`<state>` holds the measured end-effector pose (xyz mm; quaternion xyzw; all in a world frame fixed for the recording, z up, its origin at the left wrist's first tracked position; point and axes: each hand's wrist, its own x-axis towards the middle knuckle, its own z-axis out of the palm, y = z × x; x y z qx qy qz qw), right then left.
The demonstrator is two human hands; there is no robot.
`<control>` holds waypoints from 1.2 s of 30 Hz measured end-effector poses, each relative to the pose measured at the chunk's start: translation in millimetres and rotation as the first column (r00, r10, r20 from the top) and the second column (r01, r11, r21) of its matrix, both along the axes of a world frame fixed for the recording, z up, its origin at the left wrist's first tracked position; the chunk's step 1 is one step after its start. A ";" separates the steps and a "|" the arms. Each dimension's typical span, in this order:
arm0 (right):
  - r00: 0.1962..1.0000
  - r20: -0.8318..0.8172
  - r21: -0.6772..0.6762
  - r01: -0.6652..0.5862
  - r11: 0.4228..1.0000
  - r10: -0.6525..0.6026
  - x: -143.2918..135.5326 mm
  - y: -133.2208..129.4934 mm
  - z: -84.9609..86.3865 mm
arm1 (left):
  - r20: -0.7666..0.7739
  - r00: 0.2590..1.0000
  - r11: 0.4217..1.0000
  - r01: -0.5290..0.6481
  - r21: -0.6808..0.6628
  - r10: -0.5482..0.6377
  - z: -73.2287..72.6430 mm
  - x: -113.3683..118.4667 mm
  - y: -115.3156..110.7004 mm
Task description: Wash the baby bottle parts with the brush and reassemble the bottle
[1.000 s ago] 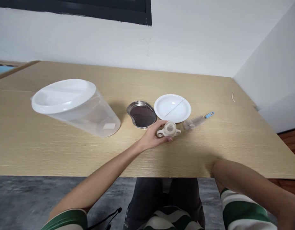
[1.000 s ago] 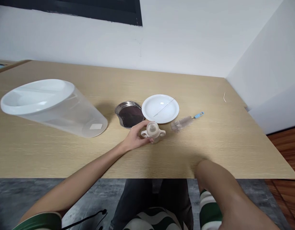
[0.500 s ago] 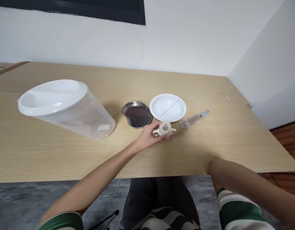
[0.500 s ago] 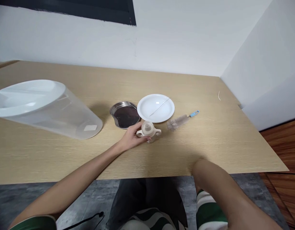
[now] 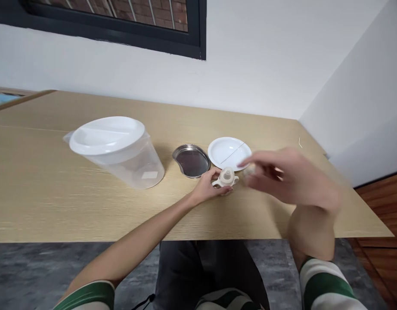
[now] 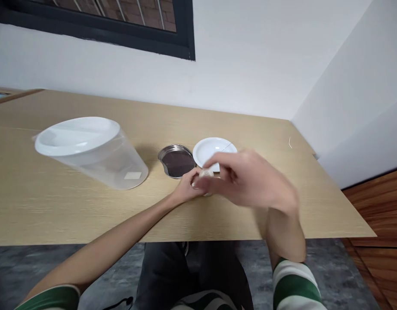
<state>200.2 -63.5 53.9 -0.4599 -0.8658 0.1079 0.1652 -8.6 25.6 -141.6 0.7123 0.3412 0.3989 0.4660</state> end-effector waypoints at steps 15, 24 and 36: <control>0.919 0.394 -0.119 0.046 0.992 0.005 -40.6 70.0 -71.2 | 0.113 0.991 0.996 0.070 0.056 -0.076 -11.2 2.7 9.2; 0.891 0.310 -0.303 -0.237 0.923 0.331 -30.9 83.3 -51.5 | 0.081 0.995 0.997 0.055 0.054 -0.059 -2.9 5.1 4.8; 0.878 0.339 -0.383 -0.200 0.902 0.338 -37.3 106.9 -39.7 | 0.121 0.984 0.991 0.134 -0.014 -0.131 -1.3 1.1 4.5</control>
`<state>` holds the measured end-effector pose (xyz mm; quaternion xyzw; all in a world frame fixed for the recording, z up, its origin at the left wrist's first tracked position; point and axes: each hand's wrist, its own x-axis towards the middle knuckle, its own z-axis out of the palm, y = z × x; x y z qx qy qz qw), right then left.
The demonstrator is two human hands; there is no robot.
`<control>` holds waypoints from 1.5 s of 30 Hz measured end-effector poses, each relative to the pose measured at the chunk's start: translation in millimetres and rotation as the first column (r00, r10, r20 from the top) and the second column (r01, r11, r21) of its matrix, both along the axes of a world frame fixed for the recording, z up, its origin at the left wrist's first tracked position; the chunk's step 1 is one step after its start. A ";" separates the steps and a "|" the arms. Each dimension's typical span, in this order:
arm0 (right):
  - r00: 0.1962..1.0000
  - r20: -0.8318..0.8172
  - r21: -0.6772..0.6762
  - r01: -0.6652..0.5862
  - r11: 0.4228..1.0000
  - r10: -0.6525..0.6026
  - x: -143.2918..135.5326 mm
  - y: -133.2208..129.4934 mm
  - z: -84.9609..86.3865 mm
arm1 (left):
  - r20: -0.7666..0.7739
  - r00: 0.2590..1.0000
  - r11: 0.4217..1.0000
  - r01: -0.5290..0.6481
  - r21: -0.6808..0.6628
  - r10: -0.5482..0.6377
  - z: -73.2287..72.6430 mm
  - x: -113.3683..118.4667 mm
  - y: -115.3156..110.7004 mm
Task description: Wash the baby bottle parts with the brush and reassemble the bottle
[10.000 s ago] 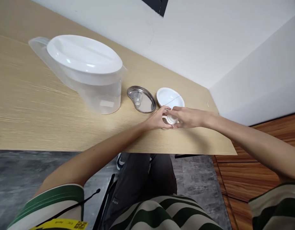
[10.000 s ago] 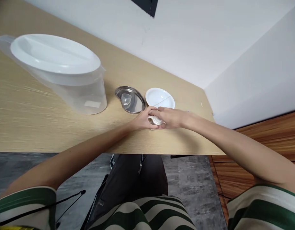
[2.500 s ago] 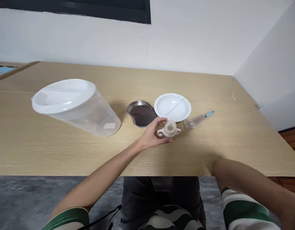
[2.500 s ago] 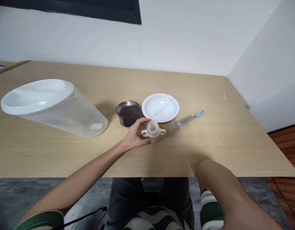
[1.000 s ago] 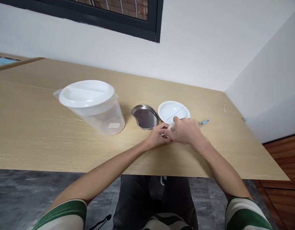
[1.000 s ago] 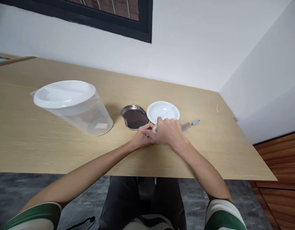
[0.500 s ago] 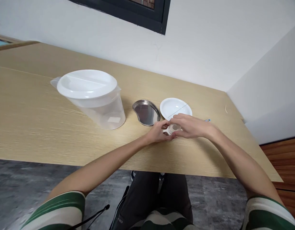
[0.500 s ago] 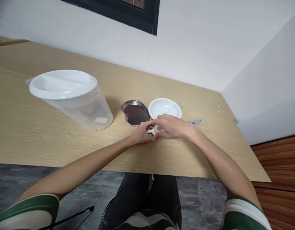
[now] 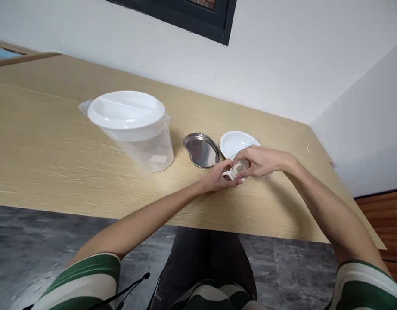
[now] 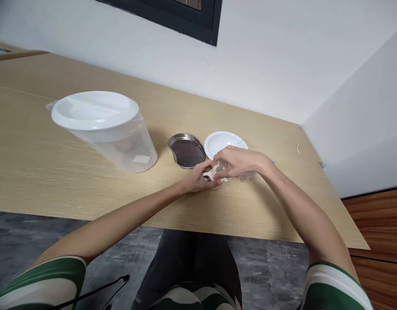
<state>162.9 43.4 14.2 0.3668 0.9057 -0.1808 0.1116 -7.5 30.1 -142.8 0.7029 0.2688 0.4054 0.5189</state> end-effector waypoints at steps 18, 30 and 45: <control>0.877 -0.392 0.335 0.417 0.845 -0.277 46.5 -3.1 -3.1 | 0.025 0.999 0.999 0.033 -0.023 -0.032 5.1 -0.1 -3.4; 0.819 -0.056 0.359 0.550 0.754 -0.571 38.1 48.3 -88.8 | -0.054 0.995 0.996 -0.080 0.030 0.082 2.8 1.4 -4.0; 0.903 -0.004 0.381 0.399 0.834 -0.430 -12.1 -54.2 -39.3 | 0.041 0.995 0.996 -0.089 0.026 0.088 -6.0 7.2 -1.9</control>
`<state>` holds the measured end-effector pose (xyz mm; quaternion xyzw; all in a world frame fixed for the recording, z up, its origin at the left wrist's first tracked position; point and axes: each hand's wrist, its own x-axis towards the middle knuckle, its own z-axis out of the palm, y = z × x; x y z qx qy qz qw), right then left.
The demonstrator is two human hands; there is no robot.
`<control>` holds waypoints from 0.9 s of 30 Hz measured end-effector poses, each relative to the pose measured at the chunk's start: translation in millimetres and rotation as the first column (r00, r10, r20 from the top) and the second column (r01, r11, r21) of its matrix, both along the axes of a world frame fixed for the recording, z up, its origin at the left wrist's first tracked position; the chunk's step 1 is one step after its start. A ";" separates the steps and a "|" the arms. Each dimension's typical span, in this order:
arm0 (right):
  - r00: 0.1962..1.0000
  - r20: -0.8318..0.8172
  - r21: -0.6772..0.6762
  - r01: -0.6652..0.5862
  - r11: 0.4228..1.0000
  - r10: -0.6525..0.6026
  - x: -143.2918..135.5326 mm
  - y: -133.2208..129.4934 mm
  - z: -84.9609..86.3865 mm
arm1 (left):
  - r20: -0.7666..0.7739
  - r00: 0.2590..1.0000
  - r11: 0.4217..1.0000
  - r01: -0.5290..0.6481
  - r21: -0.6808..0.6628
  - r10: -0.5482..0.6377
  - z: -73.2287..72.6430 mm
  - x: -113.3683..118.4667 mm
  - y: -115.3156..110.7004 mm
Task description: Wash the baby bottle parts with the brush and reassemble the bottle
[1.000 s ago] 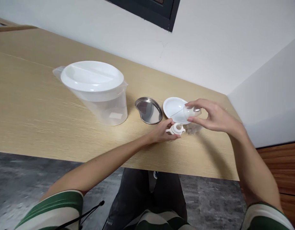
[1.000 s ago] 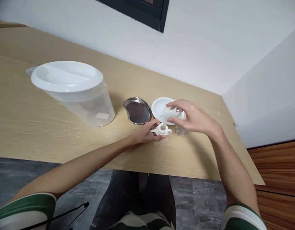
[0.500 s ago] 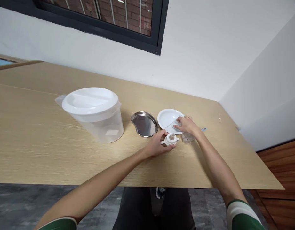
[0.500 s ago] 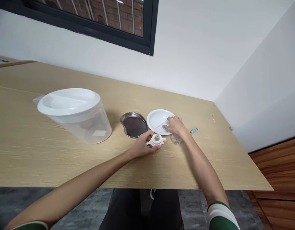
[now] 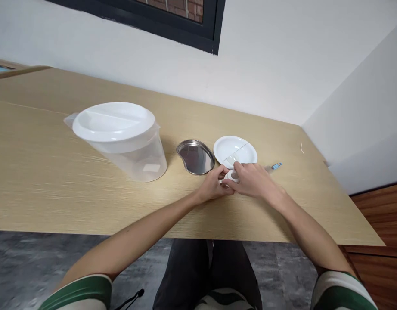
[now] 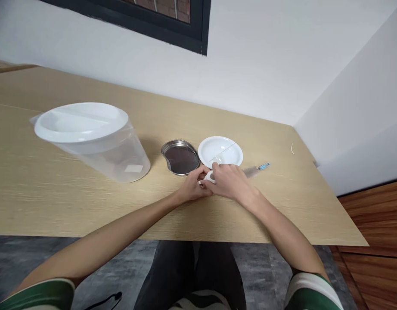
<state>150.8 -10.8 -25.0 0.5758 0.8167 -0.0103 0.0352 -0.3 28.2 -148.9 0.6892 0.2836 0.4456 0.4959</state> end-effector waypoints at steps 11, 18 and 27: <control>0.927 0.043 -0.148 -0.362 0.920 0.372 17.2 21.6 8.0 | -0.036 0.997 0.992 -0.064 0.107 0.068 -0.8 4.2 5.0; 0.923 0.018 -0.187 -0.375 0.908 0.385 17.2 20.6 12.2 | -0.121 0.987 0.987 -0.093 0.128 0.109 -1.0 5.5 10.3; 0.839 -0.128 -0.226 -0.544 0.808 0.529 30.6 28.7 16.9 | -0.144 0.974 0.945 -0.125 0.302 0.175 2.3 7.2 18.5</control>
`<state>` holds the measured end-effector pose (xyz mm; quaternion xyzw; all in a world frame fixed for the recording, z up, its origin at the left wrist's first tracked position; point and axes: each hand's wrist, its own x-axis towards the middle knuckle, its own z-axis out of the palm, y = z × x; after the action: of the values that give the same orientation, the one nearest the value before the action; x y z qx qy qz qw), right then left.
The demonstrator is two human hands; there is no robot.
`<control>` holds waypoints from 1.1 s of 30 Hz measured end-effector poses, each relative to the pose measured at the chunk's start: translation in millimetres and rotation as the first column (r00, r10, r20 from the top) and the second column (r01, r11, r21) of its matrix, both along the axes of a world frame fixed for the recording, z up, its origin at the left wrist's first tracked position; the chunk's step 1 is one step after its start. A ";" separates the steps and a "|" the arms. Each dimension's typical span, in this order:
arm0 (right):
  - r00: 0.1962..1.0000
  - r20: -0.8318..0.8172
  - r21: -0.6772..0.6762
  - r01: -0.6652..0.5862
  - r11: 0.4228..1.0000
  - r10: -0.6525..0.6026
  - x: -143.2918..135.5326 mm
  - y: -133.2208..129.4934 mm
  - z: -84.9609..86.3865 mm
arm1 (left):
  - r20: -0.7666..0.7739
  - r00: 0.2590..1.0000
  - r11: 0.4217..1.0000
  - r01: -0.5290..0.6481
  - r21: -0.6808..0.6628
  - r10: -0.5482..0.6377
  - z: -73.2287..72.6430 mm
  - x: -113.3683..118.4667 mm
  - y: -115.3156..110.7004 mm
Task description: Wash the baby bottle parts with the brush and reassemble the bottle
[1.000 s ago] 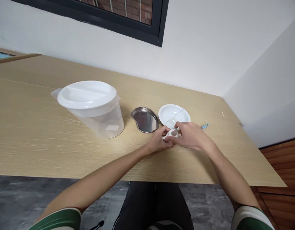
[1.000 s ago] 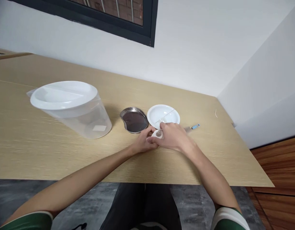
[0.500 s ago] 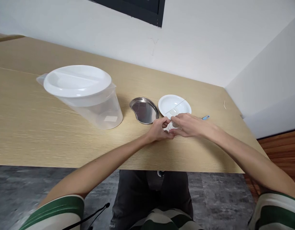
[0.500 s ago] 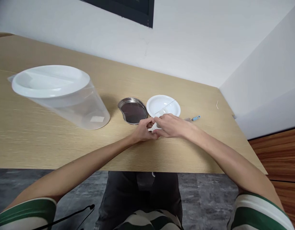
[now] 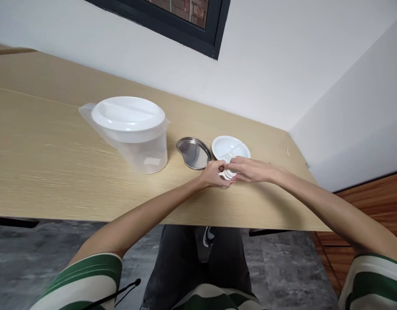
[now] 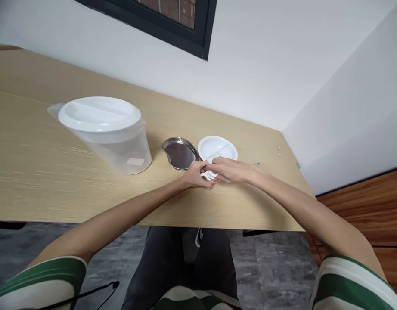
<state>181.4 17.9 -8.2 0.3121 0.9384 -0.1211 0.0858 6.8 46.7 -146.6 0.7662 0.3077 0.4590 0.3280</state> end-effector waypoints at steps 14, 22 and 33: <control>0.958 0.154 0.056 0.235 0.970 -0.241 -40.0 -28.1 14.4 | -0.003 0.998 0.993 0.065 -0.100 -0.065 -5.7 -2.2 0.3; 0.862 0.201 0.219 0.423 0.879 -0.465 -38.6 -20.5 11.8 | -0.010 0.998 0.991 0.062 -0.121 -0.064 -2.5 -3.8 -5.7; 0.858 -0.084 -0.011 0.508 0.862 -0.507 -7.3 -2.6 35.1 | 0.025 0.991 0.991 0.133 -0.007 -0.133 6.4 -12.0 -14.3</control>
<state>174.1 15.4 27.0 0.5431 0.8266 -0.1472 0.0097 -5.1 32.4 -140.2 0.7780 0.2540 0.4441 0.3647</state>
